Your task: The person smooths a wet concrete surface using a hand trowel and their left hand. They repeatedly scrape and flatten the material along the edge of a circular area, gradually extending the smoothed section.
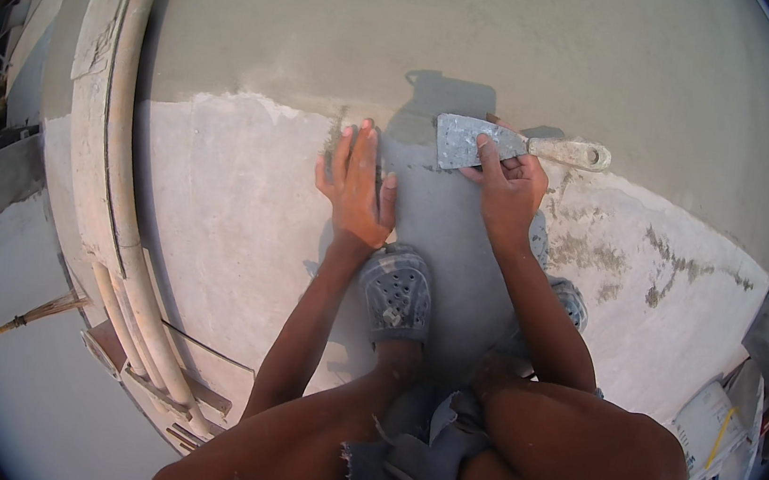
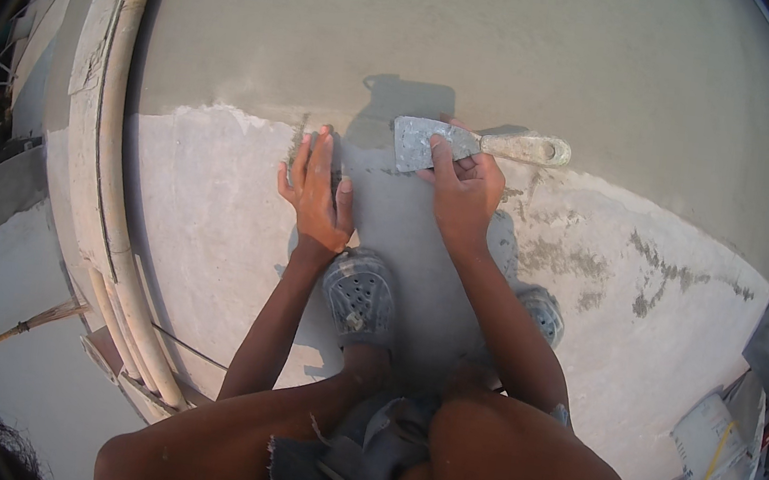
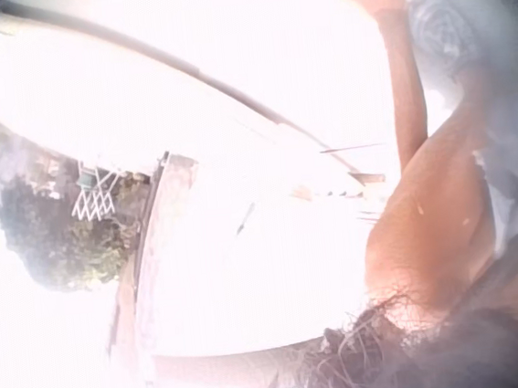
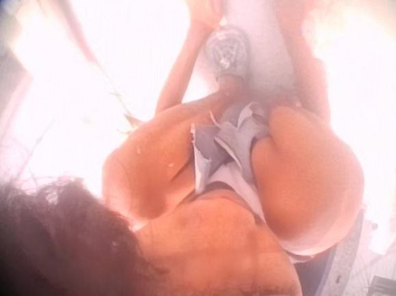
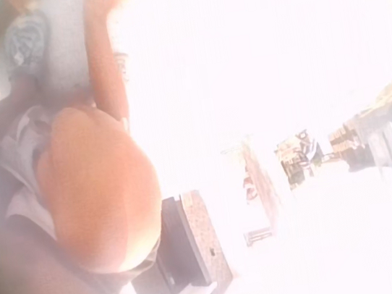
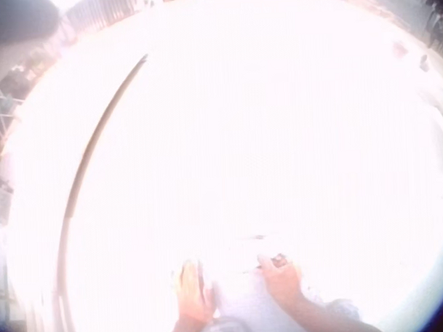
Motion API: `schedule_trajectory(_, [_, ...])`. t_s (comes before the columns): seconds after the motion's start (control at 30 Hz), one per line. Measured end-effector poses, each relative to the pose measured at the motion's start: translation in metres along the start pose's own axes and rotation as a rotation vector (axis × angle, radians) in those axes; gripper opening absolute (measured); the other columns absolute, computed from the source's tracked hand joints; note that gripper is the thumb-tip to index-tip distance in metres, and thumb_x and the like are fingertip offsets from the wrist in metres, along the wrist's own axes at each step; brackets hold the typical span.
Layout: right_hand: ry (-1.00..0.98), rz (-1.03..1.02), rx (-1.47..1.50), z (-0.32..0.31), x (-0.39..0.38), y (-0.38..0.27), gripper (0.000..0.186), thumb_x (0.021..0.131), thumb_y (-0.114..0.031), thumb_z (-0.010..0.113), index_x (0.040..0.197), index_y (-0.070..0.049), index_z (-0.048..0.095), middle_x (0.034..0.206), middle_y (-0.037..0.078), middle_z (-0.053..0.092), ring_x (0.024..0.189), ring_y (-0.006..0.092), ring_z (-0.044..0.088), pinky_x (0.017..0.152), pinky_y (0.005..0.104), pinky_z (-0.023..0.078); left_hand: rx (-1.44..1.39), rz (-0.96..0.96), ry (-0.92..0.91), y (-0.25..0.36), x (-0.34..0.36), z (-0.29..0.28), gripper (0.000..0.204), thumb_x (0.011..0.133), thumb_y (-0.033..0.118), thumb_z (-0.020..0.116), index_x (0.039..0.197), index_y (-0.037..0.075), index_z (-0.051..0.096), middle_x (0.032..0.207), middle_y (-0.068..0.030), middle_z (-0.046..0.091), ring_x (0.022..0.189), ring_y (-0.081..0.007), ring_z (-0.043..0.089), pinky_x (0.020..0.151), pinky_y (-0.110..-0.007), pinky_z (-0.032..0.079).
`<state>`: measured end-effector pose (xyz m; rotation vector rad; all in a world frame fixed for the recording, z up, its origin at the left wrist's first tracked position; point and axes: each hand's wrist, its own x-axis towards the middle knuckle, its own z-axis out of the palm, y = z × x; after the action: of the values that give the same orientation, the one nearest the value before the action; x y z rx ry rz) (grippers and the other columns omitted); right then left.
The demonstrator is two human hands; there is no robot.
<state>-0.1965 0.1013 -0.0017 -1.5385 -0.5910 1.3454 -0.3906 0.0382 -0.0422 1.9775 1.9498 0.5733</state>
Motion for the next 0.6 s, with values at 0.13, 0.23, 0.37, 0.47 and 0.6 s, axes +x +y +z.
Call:
schedule_trajectory(0.13, [0.072,0.03,-0.119,-0.017,0.002,0.001,0.033,0.102,-0.009,0.071,0.129,0.008,0.065,0.096,0.01,0.073,0.084,0.0109,0.072,0.074,0.0283,0.068,-0.016,-0.006,0.002,0.0,-0.003,0.0,0.064,0.11,0.036,0.041,0.164,0.003,0.033,0.172,-0.0102,0.036,0.16,-0.0328,0.024,0.123,-0.065,0.004])
schedule_trajectory(0.23, [0.046,0.007,-0.005,-0.008,0.001,-0.002,0.032,0.103,-0.009,0.07,0.129,0.008,0.065,0.1,0.012,0.075,0.087,0.0116,0.074,0.075,0.0278,0.068,-0.028,-0.005,0.03,0.0,-0.003,-0.001,0.062,0.11,0.033,0.04,0.163,0.002,0.034,0.169,-0.0127,0.04,0.159,-0.0352,0.026,0.124,-0.064,0.002])
schedule_trajectory(0.37, [-0.031,-0.013,0.011,0.017,0.002,0.004,0.033,0.103,-0.008,0.07,0.131,0.009,0.064,0.102,0.013,0.075,0.091,0.0127,0.075,0.074,0.0275,0.068,-0.039,-0.001,0.036,0.001,-0.002,-0.004,0.06,0.111,0.032,0.039,0.163,0.001,0.035,0.167,-0.0148,0.043,0.159,-0.0364,0.027,0.124,-0.063,0.001])
schedule_trajectory(0.47, [-0.102,-0.04,0.072,0.036,-0.001,0.023,0.035,0.103,-0.008,0.069,0.133,0.009,0.063,0.103,0.013,0.076,0.091,0.0132,0.075,0.073,0.0272,0.067,-0.054,0.008,0.065,0.001,-0.002,0.002,0.06,0.111,0.032,0.039,0.162,0.001,0.035,0.167,-0.0157,0.043,0.159,-0.0367,0.028,0.124,-0.063,0.002])
schedule_trajectory(0.6, [-0.121,-0.013,0.05,0.038,-0.009,0.021,0.036,0.103,-0.009,0.07,0.132,0.01,0.063,0.103,0.014,0.075,0.09,0.013,0.075,0.072,0.0273,0.067,-0.058,-0.011,0.06,-0.001,-0.002,-0.001,0.061,0.11,0.032,0.04,0.163,0.001,0.034,0.168,-0.0149,0.042,0.159,-0.0363,0.028,0.124,-0.064,0.003])
